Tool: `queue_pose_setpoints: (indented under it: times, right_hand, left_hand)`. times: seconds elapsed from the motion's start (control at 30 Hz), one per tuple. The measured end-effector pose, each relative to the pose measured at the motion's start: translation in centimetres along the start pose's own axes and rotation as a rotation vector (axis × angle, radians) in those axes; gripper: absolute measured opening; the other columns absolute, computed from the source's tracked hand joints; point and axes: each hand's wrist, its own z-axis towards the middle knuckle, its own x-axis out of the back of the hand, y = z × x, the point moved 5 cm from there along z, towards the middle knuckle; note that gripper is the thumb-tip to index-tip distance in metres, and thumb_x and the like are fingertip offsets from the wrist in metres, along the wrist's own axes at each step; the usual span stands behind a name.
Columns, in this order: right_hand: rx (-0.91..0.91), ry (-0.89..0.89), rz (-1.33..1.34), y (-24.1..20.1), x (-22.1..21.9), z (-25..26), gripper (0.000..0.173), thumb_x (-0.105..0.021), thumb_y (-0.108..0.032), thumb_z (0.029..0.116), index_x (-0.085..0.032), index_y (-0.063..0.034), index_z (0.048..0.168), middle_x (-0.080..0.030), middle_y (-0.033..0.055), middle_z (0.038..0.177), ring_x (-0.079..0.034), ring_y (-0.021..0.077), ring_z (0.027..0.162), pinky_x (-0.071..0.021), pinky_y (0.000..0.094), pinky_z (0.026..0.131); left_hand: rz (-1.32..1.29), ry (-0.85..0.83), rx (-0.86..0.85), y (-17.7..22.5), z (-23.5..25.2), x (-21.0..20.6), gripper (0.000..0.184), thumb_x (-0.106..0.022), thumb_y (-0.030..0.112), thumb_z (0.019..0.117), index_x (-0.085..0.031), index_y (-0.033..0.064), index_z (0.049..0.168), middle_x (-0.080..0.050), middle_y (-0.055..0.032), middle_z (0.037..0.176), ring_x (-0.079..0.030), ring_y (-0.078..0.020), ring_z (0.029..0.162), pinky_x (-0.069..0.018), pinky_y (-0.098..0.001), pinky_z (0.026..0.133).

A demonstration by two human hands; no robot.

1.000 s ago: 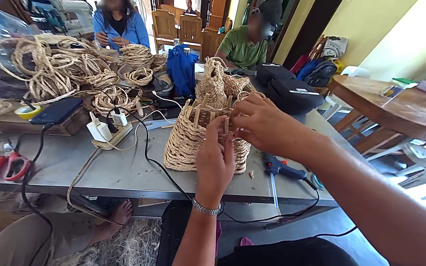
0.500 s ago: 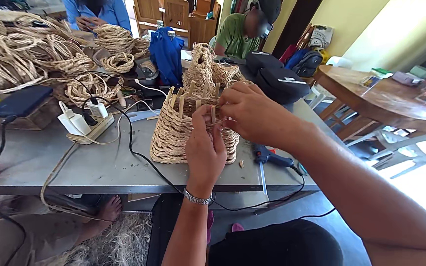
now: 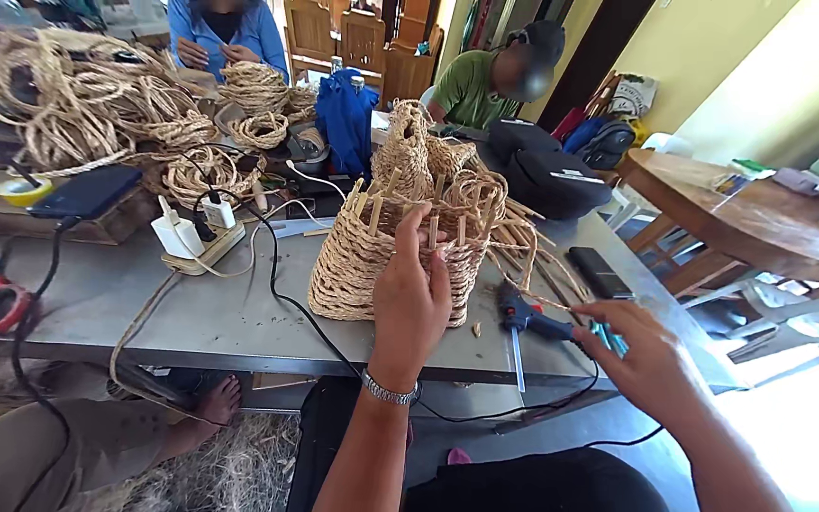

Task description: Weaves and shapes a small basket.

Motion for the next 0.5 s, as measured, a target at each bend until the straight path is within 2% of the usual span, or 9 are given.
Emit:
queue_pose_setpoints:
  times: [0.07,0.2,0.27,0.37,0.5]
  right_hand:
    - [-0.034,-0.003,-0.005,0.8,-0.6,-1.0,0.044,-0.056,-0.042,0.1010,-0.071,-0.0076,0.125,-0.067,0.0186,0.123,-0.065,0.0346,0.109,-0.0554,0.0517,0.089]
    - [-0.064,0.004,-0.010,1.5,-1.7,-2.0,0.046,-0.055,-0.042,0.0998,-0.070,-0.0060,0.125,-0.065,0.0205,0.125,-0.063,0.0389,0.113,-0.0528,0.0556,0.093]
    - [-0.064,0.000,0.006,1.6,-2.3,-2.1,0.044,-0.056,-0.040,0.0998,-0.069,-0.0058,0.124,-0.066,0.0205,0.123,-0.064,0.0387,0.110,-0.0533,0.0564,0.091]
    - [-0.061,0.009,0.008,1.5,-2.9,-2.0,0.041,-0.056,-0.037,0.1004,-0.069,-0.0059,0.124,-0.066,0.0198,0.121,-0.065,0.0373,0.108,-0.0546,0.0552,0.090]
    - [-0.064,0.012,-0.029,0.9,-3.0,-1.3,0.039,-0.059,-0.029,0.0983,-0.068,-0.0037,0.126,-0.064,0.0235,0.128,-0.060,0.0453,0.118,-0.0491,0.0607,0.097]
  left_hand:
    - [-0.015,-0.057,0.010,0.1,0.4,0.1,0.053,-0.051,0.012,0.1027,-0.039,0.0174,0.154,-0.070,-0.0002,0.124,-0.068,-0.0125,0.073,-0.0562,-0.0334,0.055]
    - [-0.065,-0.170,0.027,0.4,1.5,0.2,0.052,-0.054,0.010,0.1013,-0.040,0.0183,0.151,-0.072,0.0003,0.110,-0.064,-0.0118,0.058,-0.0561,-0.0317,0.048]
    - [-0.017,-0.203,0.012,0.6,1.7,0.4,0.051,-0.056,0.010,0.1010,-0.041,0.0176,0.149,-0.072,0.0001,0.109,-0.066,-0.0120,0.062,-0.0565,-0.0321,0.051]
    - [0.059,-0.194,-0.040,0.7,1.5,0.4,0.047,-0.055,0.010,0.1018,-0.044,0.0153,0.147,-0.071,-0.0016,0.113,-0.069,-0.0130,0.080,-0.0588,-0.0341,0.063]
    - [0.081,-0.172,-0.054,0.6,1.3,0.3,0.046,-0.053,0.010,0.1017,-0.045,0.0148,0.147,-0.071,-0.0016,0.114,-0.069,-0.0131,0.083,-0.0583,-0.0338,0.065]
